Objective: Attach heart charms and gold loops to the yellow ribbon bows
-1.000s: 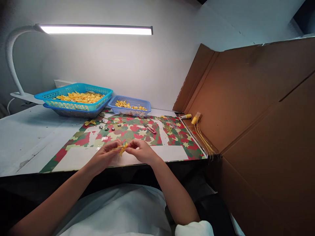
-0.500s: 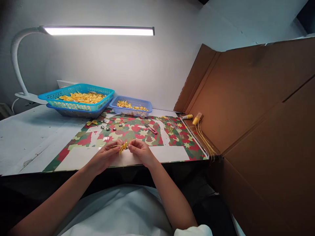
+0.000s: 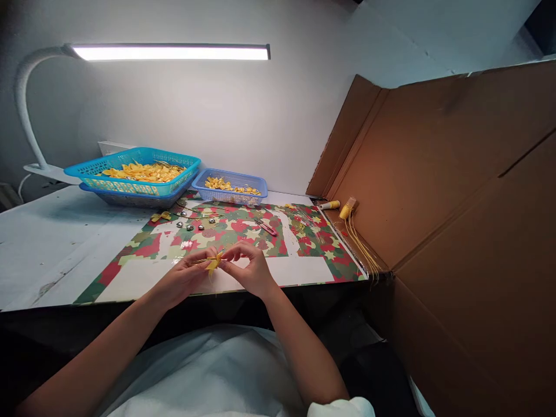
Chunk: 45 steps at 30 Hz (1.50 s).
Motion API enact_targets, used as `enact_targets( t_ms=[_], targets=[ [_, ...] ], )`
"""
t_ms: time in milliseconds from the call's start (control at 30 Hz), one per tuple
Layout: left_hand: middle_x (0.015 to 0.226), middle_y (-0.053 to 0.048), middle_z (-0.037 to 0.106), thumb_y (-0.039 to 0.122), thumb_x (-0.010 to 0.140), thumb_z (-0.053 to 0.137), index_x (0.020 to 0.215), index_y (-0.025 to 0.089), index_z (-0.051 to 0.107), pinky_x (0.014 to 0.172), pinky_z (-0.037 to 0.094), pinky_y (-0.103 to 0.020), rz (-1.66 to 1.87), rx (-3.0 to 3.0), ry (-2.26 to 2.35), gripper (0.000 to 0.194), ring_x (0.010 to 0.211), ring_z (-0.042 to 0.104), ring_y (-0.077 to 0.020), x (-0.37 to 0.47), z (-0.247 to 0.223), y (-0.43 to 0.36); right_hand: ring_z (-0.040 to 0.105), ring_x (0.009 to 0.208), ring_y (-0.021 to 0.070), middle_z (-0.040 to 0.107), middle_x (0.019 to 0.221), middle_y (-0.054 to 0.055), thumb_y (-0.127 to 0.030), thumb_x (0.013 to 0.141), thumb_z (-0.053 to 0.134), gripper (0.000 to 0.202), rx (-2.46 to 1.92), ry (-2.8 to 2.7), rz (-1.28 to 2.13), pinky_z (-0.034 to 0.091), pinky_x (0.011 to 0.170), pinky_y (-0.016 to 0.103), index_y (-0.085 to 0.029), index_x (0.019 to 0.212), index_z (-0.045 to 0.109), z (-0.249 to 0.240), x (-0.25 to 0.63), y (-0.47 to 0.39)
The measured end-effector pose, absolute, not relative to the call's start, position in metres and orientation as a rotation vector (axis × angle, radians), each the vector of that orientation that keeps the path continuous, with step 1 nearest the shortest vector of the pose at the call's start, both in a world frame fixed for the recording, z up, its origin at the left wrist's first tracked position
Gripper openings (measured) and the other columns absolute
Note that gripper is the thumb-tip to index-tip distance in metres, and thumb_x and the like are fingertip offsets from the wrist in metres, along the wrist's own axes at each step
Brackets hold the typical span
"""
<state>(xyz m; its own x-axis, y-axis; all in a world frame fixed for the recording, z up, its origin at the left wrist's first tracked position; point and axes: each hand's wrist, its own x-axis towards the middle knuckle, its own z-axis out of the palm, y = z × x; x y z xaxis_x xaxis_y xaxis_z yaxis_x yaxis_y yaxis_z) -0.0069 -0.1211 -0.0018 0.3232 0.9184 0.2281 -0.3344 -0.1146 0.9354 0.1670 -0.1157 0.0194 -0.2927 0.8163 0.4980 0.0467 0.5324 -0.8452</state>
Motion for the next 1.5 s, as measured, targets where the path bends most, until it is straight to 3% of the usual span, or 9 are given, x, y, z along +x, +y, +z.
enact_targets(
  t_ms=[333, 633, 733, 800, 900, 1067, 1267, 1500],
  targets=[
    [0.074, 0.001, 0.046, 0.049, 0.077, 0.072, 0.064, 0.02, 0.061, 0.069, 0.036, -0.027, 1.206, 1.344, 0.661, 0.034, 0.073, 0.042, -0.0166, -0.007, -0.004, -0.122, 0.052, 0.069, 0.0158, 0.062, 0.072, -0.001, -0.026, 0.074, 0.074, 0.018, -0.915, -1.713, 0.543, 0.043, 0.068, 0.032, -0.022, 0.068, 0.058, 0.027, 0.158, -0.137],
    [0.075, 0.001, 0.047, 0.046, 0.08, 0.07, 0.064, 0.019, 0.063, 0.067, 0.033, -0.027, 1.189, 1.513, 0.756, 0.032, 0.072, 0.042, -0.0167, -0.006, 0.0, -0.124, 0.054, 0.077, 0.0165, 0.061, 0.077, 0.001, -0.02, 0.082, 0.062, 0.013, -1.067, -1.992, 0.626, 0.04, 0.073, 0.031, -0.02, 0.071, 0.056, 0.043, 0.173, -0.136],
    [0.074, 0.0, 0.047, 0.045, 0.08, 0.071, 0.064, 0.02, 0.063, 0.066, 0.033, -0.027, 1.198, 1.456, 0.73, 0.031, 0.072, 0.041, -0.0169, -0.006, 0.001, -0.124, 0.051, 0.075, 0.0157, 0.057, 0.078, 0.0, -0.028, 0.087, 0.058, 0.016, -1.025, -2.006, 0.752, 0.039, 0.071, 0.03, -0.02, 0.074, 0.053, 0.04, 0.178, -0.131],
    [0.074, 0.0, 0.047, 0.045, 0.078, 0.072, 0.064, 0.019, 0.062, 0.067, 0.034, -0.027, 1.2, 1.401, 0.695, 0.031, 0.073, 0.041, -0.0172, -0.006, 0.001, -0.124, 0.049, 0.072, 0.0147, 0.054, 0.077, -0.001, -0.041, 0.088, 0.059, 0.024, -0.939, -1.96, 0.951, 0.039, 0.068, 0.028, -0.021, 0.076, 0.053, 0.032, 0.18, -0.126],
    [0.075, -0.001, 0.046, 0.045, 0.077, 0.073, 0.061, 0.019, 0.061, 0.066, 0.036, -0.026, 1.194, 1.347, 0.669, 0.033, 0.074, 0.042, -0.0171, -0.007, 0.0, -0.124, 0.044, 0.066, 0.0131, 0.048, 0.071, -0.003, -0.063, 0.079, 0.063, 0.043, -0.806, -1.805, 1.272, 0.038, 0.062, 0.026, -0.022, 0.076, 0.052, 0.017, 0.179, -0.117],
    [0.079, -0.001, 0.046, 0.045, 0.073, 0.077, 0.067, 0.018, 0.065, 0.065, 0.038, -0.025, 1.18, 1.24, 0.622, 0.031, 0.074, 0.044, -0.0161, -0.006, 0.0, -0.124, 0.046, 0.065, 0.0128, 0.05, 0.071, -0.002, -0.068, 0.064, 0.075, 0.052, -0.695, -1.493, 1.487, 0.04, 0.06, 0.025, -0.022, 0.076, 0.054, -0.003, 0.165, -0.111],
    [0.079, -0.001, 0.047, 0.045, 0.072, 0.079, 0.067, 0.018, 0.065, 0.069, 0.041, -0.025, 1.203, 1.185, 0.576, 0.031, 0.077, 0.045, -0.016, -0.008, -0.002, -0.122, 0.046, 0.063, 0.013, 0.053, 0.07, -0.001, -0.062, 0.064, 0.076, 0.046, -0.708, -1.341, 1.458, 0.042, 0.062, 0.027, -0.022, 0.076, 0.057, -0.007, 0.154, -0.116],
    [0.078, -0.001, 0.045, 0.043, 0.073, 0.078, 0.063, 0.018, 0.063, 0.07, 0.039, -0.025, 1.232, 1.21, 0.574, 0.031, 0.077, 0.042, -0.0167, -0.009, -0.002, -0.122, 0.055, 0.074, 0.0175, 0.064, 0.077, 0.002, -0.032, 0.079, 0.064, 0.011, -0.84, -1.561, 0.848, 0.044, 0.07, 0.031, -0.023, 0.076, 0.069, 0.011, 0.163, -0.128]
  ],
)
